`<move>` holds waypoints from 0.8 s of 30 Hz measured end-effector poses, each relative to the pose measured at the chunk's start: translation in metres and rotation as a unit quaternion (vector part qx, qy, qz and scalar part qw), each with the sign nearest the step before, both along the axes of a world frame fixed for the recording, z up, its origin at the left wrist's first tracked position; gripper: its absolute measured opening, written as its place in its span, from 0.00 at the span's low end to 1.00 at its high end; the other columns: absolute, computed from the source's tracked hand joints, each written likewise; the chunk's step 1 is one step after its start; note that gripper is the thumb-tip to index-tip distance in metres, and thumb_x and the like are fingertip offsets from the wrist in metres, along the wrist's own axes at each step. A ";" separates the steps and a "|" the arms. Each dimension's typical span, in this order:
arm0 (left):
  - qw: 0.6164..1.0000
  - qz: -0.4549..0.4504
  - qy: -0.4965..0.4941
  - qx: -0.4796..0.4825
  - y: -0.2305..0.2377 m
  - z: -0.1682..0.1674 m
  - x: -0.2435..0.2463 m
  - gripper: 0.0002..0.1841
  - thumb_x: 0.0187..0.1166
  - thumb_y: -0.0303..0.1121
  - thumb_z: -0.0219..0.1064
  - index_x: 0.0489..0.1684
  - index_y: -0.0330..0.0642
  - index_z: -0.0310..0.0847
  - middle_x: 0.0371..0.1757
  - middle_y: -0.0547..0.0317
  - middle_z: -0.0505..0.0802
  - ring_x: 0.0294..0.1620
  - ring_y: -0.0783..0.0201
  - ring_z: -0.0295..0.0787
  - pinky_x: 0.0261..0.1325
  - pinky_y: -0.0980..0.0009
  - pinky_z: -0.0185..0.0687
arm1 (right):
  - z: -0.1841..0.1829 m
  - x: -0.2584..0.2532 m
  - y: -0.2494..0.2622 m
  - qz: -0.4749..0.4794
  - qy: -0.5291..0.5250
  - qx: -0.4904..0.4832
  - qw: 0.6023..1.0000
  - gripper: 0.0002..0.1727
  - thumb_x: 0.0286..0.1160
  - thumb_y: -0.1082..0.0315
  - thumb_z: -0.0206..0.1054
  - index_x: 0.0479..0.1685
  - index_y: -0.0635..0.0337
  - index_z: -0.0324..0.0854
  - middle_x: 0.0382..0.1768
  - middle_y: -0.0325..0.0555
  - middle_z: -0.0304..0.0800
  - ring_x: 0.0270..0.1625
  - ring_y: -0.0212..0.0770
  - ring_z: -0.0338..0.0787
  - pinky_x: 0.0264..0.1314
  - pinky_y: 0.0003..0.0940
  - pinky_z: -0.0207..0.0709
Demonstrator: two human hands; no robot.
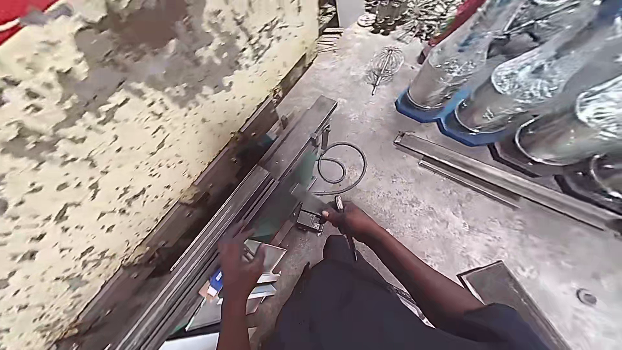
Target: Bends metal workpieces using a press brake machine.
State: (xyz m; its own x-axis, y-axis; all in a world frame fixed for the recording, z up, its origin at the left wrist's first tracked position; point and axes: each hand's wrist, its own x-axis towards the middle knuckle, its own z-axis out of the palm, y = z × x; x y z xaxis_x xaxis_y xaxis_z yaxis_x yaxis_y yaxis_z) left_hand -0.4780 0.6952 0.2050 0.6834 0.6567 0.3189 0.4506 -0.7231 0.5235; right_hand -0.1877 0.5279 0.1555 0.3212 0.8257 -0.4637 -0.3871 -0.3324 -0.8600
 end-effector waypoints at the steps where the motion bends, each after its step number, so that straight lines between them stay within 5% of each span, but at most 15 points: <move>1: 1.000 0.027 -0.002 -0.004 -0.001 -0.003 -0.008 0.20 0.69 0.44 0.74 0.53 0.39 0.90 0.72 0.41 0.86 0.77 0.45 0.79 0.79 0.47 0.74 | -0.001 0.018 0.001 -0.053 -0.002 -0.008 0.999 0.11 0.83 0.62 0.69 0.52 0.60 0.83 0.29 0.40 0.91 0.16 0.27 0.72 0.18 0.23 0.65; 6: 0.993 0.112 0.000 -0.036 0.008 -0.010 -0.012 0.11 0.69 0.36 0.74 0.38 0.35 0.91 0.53 0.47 0.93 0.53 0.64 0.92 0.56 0.68 0.91 | -0.021 0.151 0.036 -0.210 -0.070 -0.017 0.975 0.20 0.83 0.47 0.68 0.47 0.57 0.83 0.26 0.41 0.87 0.15 0.31 0.71 0.18 0.27 0.66; 10: 0.992 0.106 -0.026 0.058 0.047 0.029 0.084 0.10 0.72 0.31 0.74 0.40 0.32 0.87 0.46 0.52 0.93 0.48 0.69 0.92 0.55 0.70 0.91 | -0.047 0.297 0.114 -0.228 -0.130 -0.025 0.965 0.22 0.81 0.46 0.69 0.45 0.59 0.83 0.29 0.43 0.91 0.15 0.34 0.74 0.18 0.32 0.68; 12: 0.984 0.089 -0.061 0.141 0.072 0.051 0.166 0.07 0.76 0.31 0.74 0.39 0.36 0.86 0.41 0.58 0.93 0.45 0.72 0.92 0.53 0.71 0.91 | -0.058 0.376 0.165 -0.193 -0.192 -0.070 0.960 0.26 0.78 0.41 0.69 0.42 0.59 0.85 0.32 0.44 0.94 0.22 0.40 0.82 0.26 0.44 0.75; 17: 0.941 0.041 -0.052 0.333 0.144 0.099 0.347 0.09 0.78 0.33 0.71 0.36 0.35 0.85 0.40 0.48 0.92 0.51 0.58 0.91 0.59 0.61 0.86 | -0.078 0.508 0.314 -0.039 -0.249 -0.123 0.960 0.25 0.74 0.42 0.70 0.37 0.59 0.86 0.32 0.49 0.92 0.33 0.50 0.88 0.38 0.58 0.78; 21: 0.846 0.128 0.013 0.518 0.204 0.089 0.416 0.13 0.78 0.43 0.72 0.37 0.41 0.89 0.35 0.49 0.90 0.44 0.52 0.86 0.60 0.55 0.74 | -0.100 0.546 0.434 0.089 -0.227 -0.113 0.963 0.24 0.74 0.44 0.68 0.41 0.59 0.86 0.34 0.48 0.93 0.31 0.48 0.87 0.35 0.53 0.78; 24: 0.787 0.185 0.074 0.585 0.215 0.078 0.432 0.14 0.82 0.50 0.66 0.37 0.51 0.76 0.39 0.56 0.80 0.50 0.58 0.77 0.70 0.60 0.62 | -0.115 0.544 0.508 0.146 -0.220 -0.101 0.959 0.22 0.73 0.46 0.67 0.40 0.59 0.86 0.34 0.47 0.94 0.33 0.48 0.89 0.37 0.54 0.78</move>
State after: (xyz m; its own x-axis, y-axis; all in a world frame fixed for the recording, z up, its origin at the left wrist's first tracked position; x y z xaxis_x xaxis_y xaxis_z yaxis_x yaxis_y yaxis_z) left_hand -0.0455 0.9102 0.2826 0.6004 0.1360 0.7881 0.7370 -0.4766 -0.4792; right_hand 0.3566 1.0362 0.0403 0.2917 0.8176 -0.4963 0.1342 -0.5488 -0.8251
